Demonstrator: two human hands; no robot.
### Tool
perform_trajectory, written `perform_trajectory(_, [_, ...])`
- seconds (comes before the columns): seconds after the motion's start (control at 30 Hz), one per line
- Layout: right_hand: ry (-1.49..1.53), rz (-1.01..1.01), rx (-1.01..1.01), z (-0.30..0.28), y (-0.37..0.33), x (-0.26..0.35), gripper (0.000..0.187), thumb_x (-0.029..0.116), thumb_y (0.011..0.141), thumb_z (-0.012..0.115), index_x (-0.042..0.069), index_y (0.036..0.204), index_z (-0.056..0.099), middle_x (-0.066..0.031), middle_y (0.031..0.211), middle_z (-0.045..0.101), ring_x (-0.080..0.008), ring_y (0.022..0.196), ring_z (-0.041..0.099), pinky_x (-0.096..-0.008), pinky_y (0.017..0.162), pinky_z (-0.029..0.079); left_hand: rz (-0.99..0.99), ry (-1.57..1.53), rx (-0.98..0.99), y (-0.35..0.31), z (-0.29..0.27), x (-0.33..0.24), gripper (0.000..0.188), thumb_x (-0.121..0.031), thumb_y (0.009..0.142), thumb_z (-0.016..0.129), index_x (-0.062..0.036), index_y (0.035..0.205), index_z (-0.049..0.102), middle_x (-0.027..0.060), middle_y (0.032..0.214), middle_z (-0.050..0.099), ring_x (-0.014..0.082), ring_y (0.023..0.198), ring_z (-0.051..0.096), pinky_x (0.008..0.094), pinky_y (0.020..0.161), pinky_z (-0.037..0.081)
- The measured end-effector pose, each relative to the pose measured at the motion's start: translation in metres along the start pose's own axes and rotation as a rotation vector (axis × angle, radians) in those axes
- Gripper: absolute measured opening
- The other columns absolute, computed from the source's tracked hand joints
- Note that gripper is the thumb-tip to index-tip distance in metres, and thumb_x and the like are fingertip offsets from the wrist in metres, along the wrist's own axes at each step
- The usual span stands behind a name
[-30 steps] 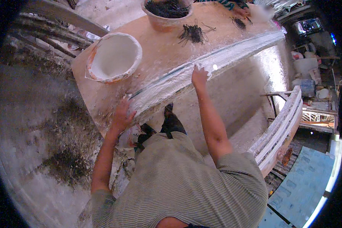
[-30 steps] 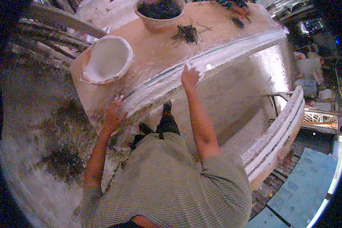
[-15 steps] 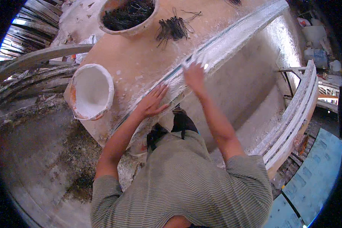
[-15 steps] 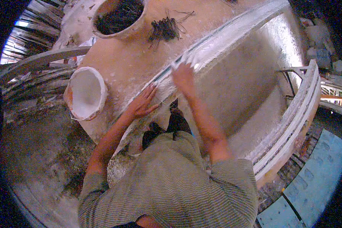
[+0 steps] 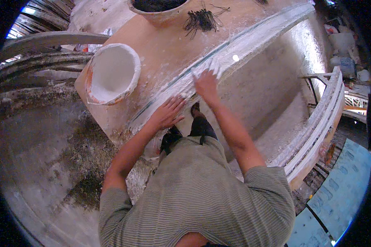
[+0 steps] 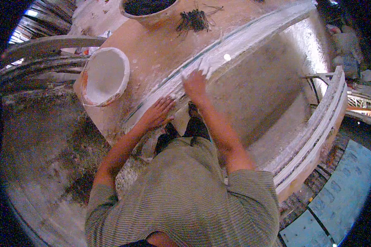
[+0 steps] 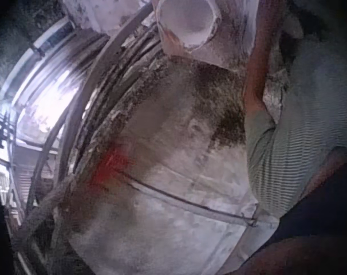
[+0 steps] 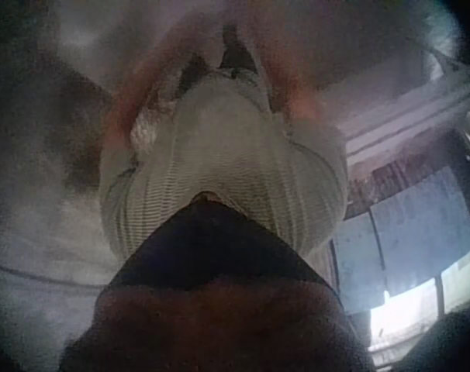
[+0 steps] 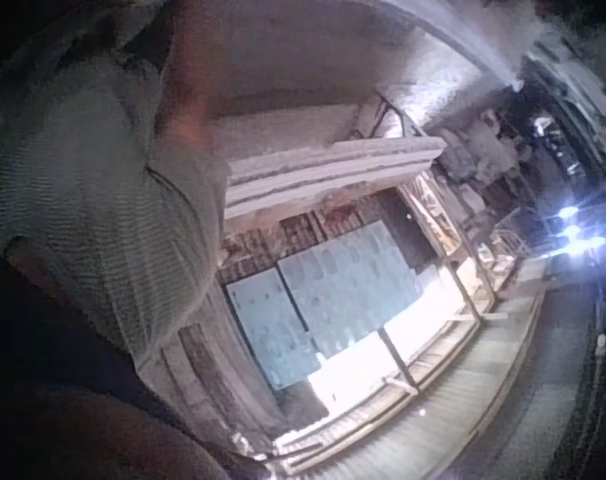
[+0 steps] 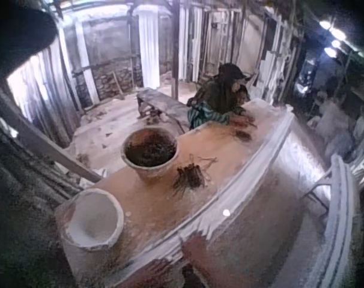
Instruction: The person applies a white paste-like substance along the edge of a large curved wooden object using their hands. They repeatedly scoop the material from a bucket and smooth it along the seam. Another person is visible working nearby on a different section.
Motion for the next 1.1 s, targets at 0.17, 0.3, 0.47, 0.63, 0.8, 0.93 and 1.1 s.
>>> perform_trajectory(0.17, [0.233, -0.105, 0.426, 0.004, -0.106, 0.099, 0.073, 0.051, 0.089, 0.05, -0.01, 0.128, 0.047, -0.0397, 0.13, 0.042, -0.0543, 0.122, 0.041, -0.0583, 0.103, 0.034, -0.165, -0.057, 0.089, -0.105, 0.003, -0.008, 0.067, -0.046, 0.097, 0.041, -0.0009, 0.145, 0.029, 0.0188, 0.15, 0.031, 0.0311, 0.143, 0.021, 0.0418, 0.118, 0.015])
perform_trajectory(0.3, [0.299, -0.177, 0.414, -0.012, -0.111, 0.129, 0.069, 0.048, 0.089, 0.05, -0.011, 0.124, 0.05, -0.0378, 0.126, 0.046, -0.0526, 0.118, 0.046, -0.0575, 0.103, 0.034, -0.24, 0.096, 0.105, -0.132, -0.002, 0.006, 0.07, -0.046, 0.097, 0.041, 0.0, 0.147, 0.024, 0.0195, 0.152, 0.026, 0.0326, 0.144, 0.018, 0.041, 0.118, 0.014])
perform_trajectory(0.47, [0.112, -0.111, 0.241, -0.046, -0.04, 0.095, 0.068, 0.05, 0.091, 0.045, -0.01, 0.12, 0.055, -0.0348, 0.126, 0.049, -0.0496, 0.117, 0.048, -0.0584, 0.103, 0.034, -0.227, -0.072, 0.085, -0.093, -0.008, 0.036, 0.073, -0.045, 0.096, 0.043, 0.0019, 0.147, 0.022, 0.0221, 0.154, 0.019, 0.0346, 0.144, 0.015, 0.0395, 0.118, 0.014])
perform_trajectory(0.63, [0.136, 0.141, 0.159, 0.012, 0.076, -0.053, 0.07, 0.052, 0.093, 0.041, -0.009, 0.123, 0.053, -0.0319, 0.13, 0.049, -0.0464, 0.121, 0.047, -0.0594, 0.103, 0.033, -0.074, -0.036, 0.049, 0.002, -0.017, 0.039, 0.072, -0.044, 0.096, 0.043, 0.0025, 0.147, 0.022, 0.0233, 0.154, 0.019, 0.0357, 0.144, 0.015, 0.0392, 0.119, 0.013])
perform_trajectory(0.8, [0.089, 0.22, 0.081, -0.051, 0.169, -0.195, 0.062, 0.05, 0.095, 0.039, -0.001, 0.128, 0.052, -0.0282, 0.124, 0.055, -0.0451, 0.121, 0.047, -0.0541, 0.103, 0.035, -0.044, -0.13, 0.065, 0.092, -0.031, 0.032, 0.072, -0.043, 0.096, 0.044, 0.0039, 0.146, 0.022, 0.024, 0.153, 0.018, 0.0369, 0.144, 0.016, 0.0402, 0.118, 0.014])
perform_trajectory(0.93, [0.17, 0.157, 0.192, -0.065, 0.192, -0.244, 0.063, 0.047, 0.096, 0.039, -0.001, 0.136, 0.044, -0.0302, 0.137, 0.043, -0.0465, 0.128, 0.039, -0.0527, 0.108, 0.029, -0.053, -0.186, 0.056, 0.166, -0.033, 0.032, 0.072, -0.043, 0.097, 0.043, 0.0043, 0.146, 0.022, 0.0252, 0.153, 0.018, 0.037, 0.144, 0.015, 0.0404, 0.118, 0.014])
perform_trajectory(1.1, [0.109, 0.025, -0.131, -0.072, 0.135, -0.159, 0.063, 0.044, 0.092, 0.047, 0.005, 0.14, 0.042, -0.0297, 0.143, 0.036, -0.0485, 0.136, 0.024, -0.0565, 0.113, 0.016, -0.126, -0.219, 0.073, 0.249, -0.034, 0.026, 0.074, -0.044, 0.096, 0.043, 0.0051, 0.147, 0.018, 0.0253, 0.153, 0.019, 0.0367, 0.144, 0.015, 0.0407, 0.118, 0.014])
Point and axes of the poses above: each hand's wrist, its own y-axis towards the middle knuckle, its own z-axis out of the palm, x = y × z, the point moved 5 cm from there along y, towards the middle knuckle
